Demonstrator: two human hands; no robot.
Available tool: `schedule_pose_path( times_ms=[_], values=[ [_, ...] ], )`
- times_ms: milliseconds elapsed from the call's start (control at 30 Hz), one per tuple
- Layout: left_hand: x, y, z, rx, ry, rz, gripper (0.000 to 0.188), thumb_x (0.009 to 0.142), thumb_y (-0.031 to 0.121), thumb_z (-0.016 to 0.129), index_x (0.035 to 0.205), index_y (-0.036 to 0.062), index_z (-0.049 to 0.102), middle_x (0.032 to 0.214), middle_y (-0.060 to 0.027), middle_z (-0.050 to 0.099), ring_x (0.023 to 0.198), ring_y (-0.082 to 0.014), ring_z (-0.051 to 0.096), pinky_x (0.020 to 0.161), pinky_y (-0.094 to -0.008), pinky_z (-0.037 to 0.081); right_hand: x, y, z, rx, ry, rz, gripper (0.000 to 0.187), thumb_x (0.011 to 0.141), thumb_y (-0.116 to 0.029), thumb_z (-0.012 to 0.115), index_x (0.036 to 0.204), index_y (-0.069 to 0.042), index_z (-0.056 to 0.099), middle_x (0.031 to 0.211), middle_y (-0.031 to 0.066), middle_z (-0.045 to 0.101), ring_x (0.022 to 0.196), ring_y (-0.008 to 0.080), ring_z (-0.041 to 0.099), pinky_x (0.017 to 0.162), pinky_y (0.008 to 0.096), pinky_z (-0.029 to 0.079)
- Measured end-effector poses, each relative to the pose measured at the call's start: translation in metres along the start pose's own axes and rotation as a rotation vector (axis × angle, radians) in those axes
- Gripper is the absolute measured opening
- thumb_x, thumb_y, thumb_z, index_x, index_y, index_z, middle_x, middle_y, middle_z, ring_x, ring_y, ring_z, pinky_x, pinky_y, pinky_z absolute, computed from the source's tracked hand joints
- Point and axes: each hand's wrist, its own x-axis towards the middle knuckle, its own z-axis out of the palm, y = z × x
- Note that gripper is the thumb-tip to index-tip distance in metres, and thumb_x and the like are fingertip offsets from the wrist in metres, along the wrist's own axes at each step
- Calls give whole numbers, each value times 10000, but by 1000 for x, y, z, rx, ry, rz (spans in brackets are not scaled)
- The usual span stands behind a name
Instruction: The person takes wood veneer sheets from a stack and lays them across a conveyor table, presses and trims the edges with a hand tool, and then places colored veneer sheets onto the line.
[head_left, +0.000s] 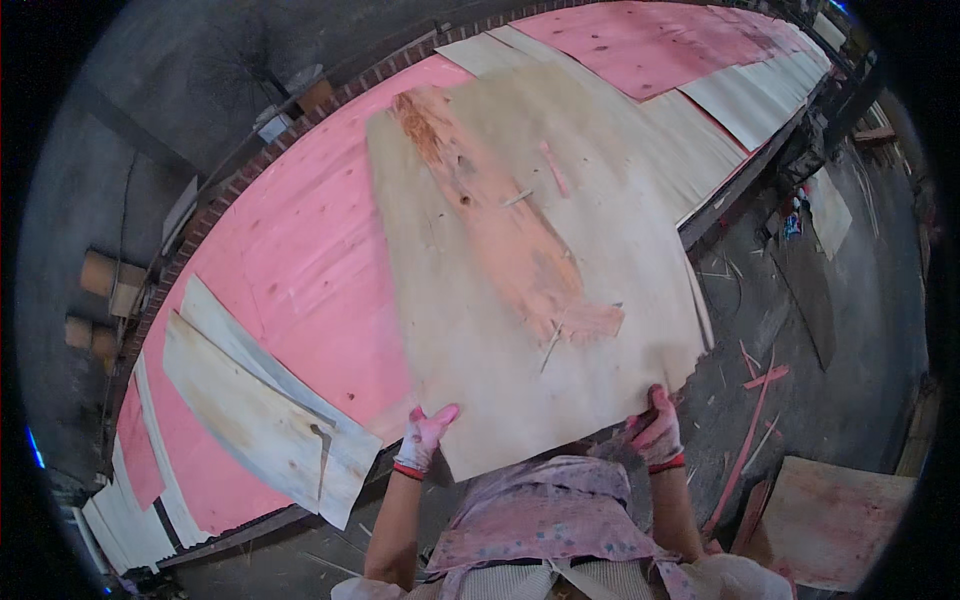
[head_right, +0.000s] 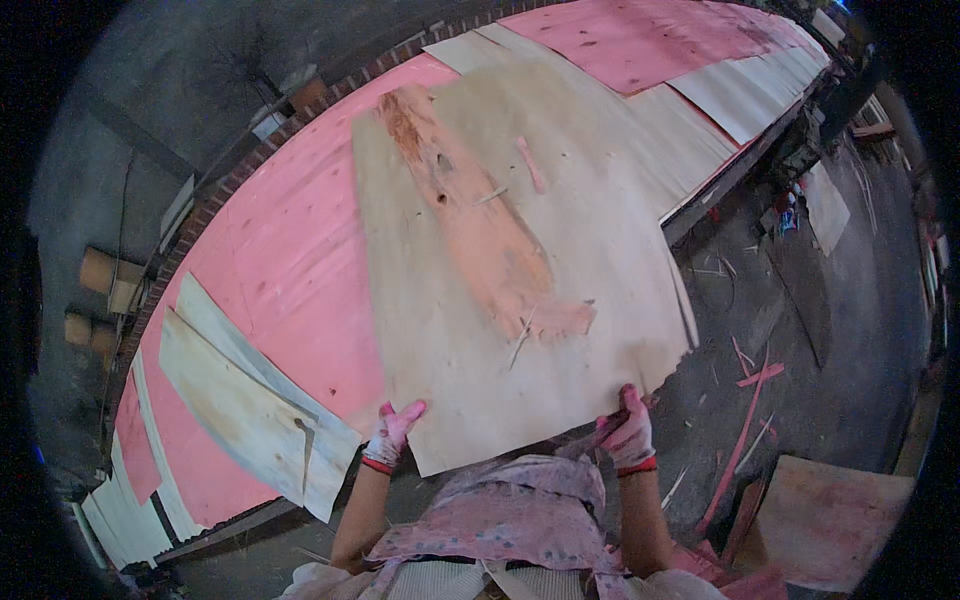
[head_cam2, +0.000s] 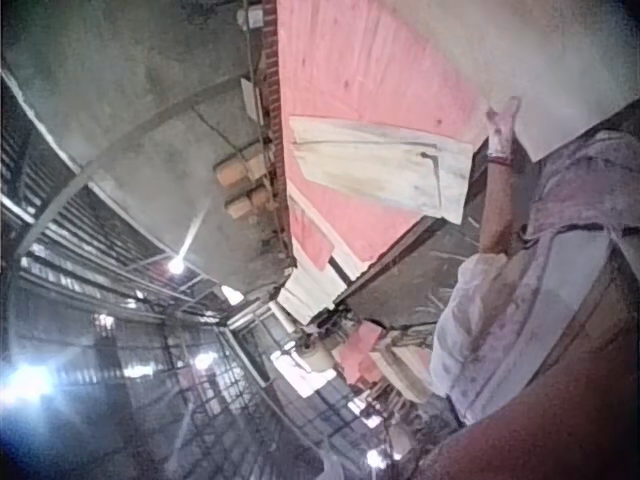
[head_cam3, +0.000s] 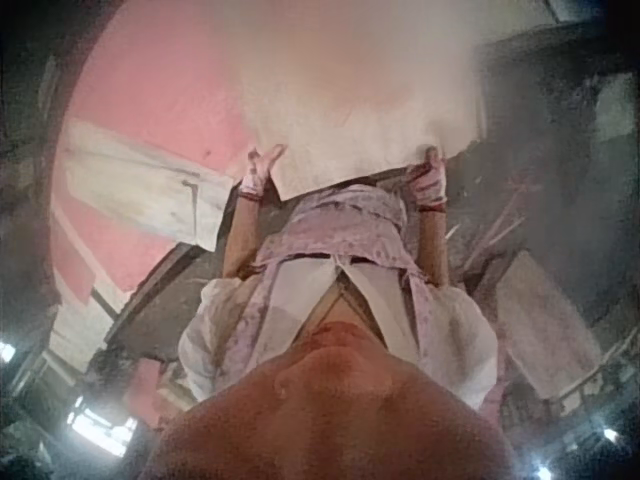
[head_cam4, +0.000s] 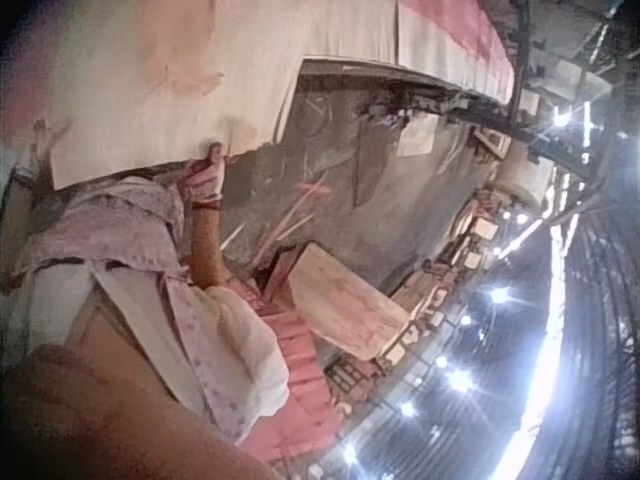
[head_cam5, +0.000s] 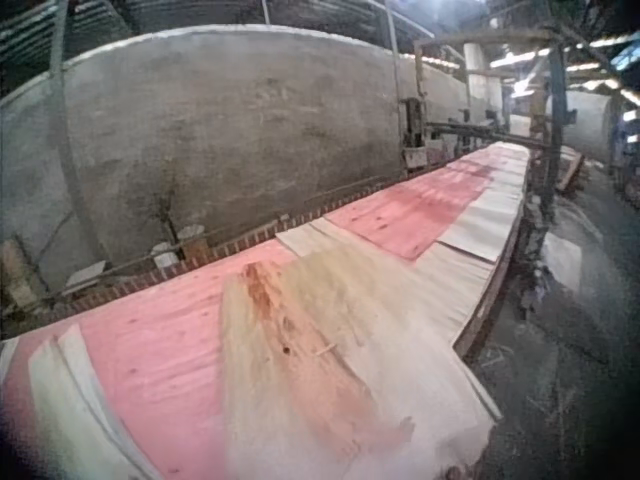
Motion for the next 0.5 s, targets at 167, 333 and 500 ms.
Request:
schedule_pose_path(
  times_ms=[167, 333, 500],
  values=[
    [-69, 108, 16, -593, 61, 312, 479, 869, 218, 615, 1268, -1, 467, 1150, -122, 600, 1081, -248, 564, 1023, -374, 387, 4, 10, -18, -102, 54, 134, 157, 884, -353, 558, 977, -226, 562, 872, -23, 615, 674, 176, 583, 455, 322, 473],
    [-114, 110, -2, -376, 311, 276, 528, 784, 166, 710, 1243, 25, 490, 1088, -98, 609, 959, -214, 603, 909, -364, 472, 4, 30, 33, -119, -107, 284, 312, 892, -379, 551, 1129, -181, 506, 978, -14, 606, 782, 169, 571, 511, 309, 452],
    [-45, 118, -42, -324, 588, 232, 426, 795, 217, 710, 1139, 3, 578, 1057, -98, 623, 970, -202, 592, 908, -331, 442, 100, 47, 134, -150, -139, 215, 243, 871, -419, 582, 1015, -226, 552, 901, -26, 624, 804, 173, 561, 559, 309, 425]
  ],
)
